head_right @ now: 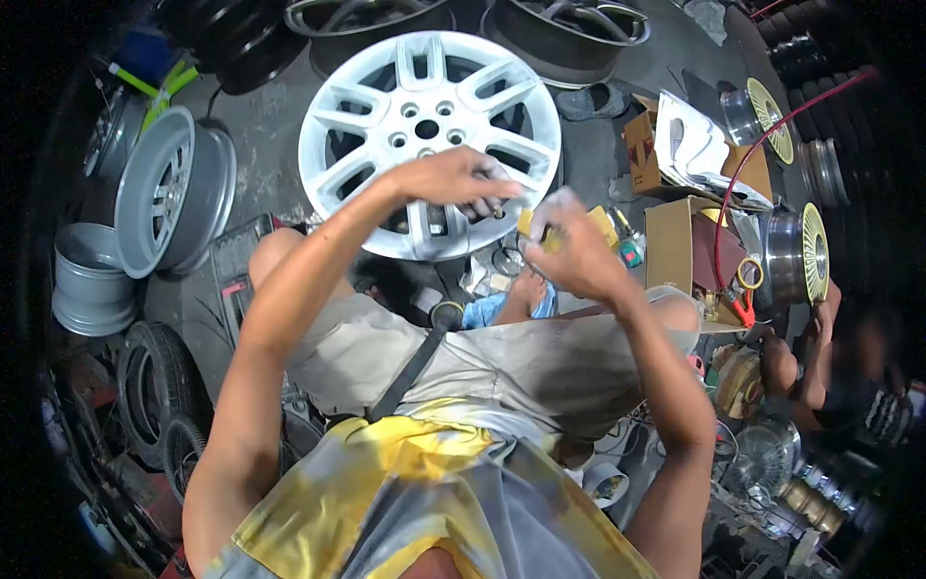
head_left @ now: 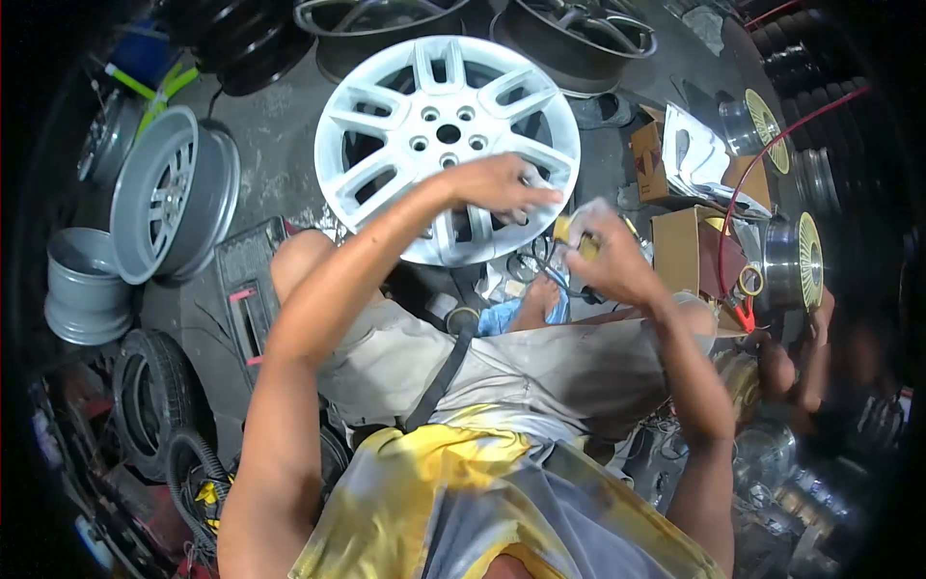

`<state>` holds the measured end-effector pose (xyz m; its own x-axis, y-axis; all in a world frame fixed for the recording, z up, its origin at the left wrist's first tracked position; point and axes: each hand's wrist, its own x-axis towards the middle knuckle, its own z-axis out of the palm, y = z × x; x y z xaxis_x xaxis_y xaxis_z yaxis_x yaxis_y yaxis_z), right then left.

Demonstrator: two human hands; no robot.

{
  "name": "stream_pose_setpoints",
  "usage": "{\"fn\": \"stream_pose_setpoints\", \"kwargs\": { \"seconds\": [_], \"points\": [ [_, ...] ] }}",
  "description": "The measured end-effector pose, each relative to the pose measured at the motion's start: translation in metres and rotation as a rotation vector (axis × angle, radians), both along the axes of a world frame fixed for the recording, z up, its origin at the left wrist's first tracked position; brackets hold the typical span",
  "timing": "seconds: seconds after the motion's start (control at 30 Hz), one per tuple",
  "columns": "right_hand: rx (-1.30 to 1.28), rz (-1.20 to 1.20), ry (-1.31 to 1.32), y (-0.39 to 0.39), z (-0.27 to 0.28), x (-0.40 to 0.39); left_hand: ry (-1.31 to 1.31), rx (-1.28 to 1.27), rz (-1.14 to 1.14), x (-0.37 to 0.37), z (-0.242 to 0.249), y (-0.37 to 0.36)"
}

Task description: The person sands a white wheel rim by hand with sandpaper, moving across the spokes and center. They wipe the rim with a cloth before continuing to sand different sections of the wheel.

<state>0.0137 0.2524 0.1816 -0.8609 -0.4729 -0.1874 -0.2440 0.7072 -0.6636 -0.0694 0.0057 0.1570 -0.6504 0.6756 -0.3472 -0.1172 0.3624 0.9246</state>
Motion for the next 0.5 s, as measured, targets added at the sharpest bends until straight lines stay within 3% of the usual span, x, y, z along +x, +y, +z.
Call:
{"fn": "stream_pose_setpoints", "kwargs": {
  "seconds": [0.07,0.1,0.13,0.2,0.27,0.3,0.33,0.4,0.5],
  "points": [
    [0.053,0.025,0.306,-0.005,0.036,-0.018,-0.111,0.116,0.037,0.009,0.005,0.021],
    [0.041,0.027,0.321,-0.009,0.044,-0.022,-0.279,0.358,0.113,0.018,0.013,0.027],
    [0.102,0.047,0.399,-0.014,0.05,-0.025,-0.233,0.461,0.168,0.021,0.015,0.028],
    [0.156,0.058,0.494,-0.02,0.054,-0.032,-0.191,0.434,0.171,0.014,0.002,0.023],
    [-0.111,0.068,0.384,-0.024,0.053,-0.031,-0.22,0.494,0.288,0.015,-0.007,0.018],
    [-0.235,-0.001,0.454,-0.025,0.043,-0.03,-0.237,0.471,0.351,0.02,-0.002,0.016],
    [-0.237,-0.01,0.456,-0.021,0.04,-0.03,-0.261,0.446,0.414,0.022,0.002,0.014],
    [-0.338,-0.316,0.11,-0.012,0.033,-0.027,-0.218,0.408,0.404,0.019,-0.009,0.014],
    [-0.471,-0.351,-0.077,0.002,0.026,-0.033,-0.167,0.412,0.404,0.017,-0.007,0.016]
  ]
}}
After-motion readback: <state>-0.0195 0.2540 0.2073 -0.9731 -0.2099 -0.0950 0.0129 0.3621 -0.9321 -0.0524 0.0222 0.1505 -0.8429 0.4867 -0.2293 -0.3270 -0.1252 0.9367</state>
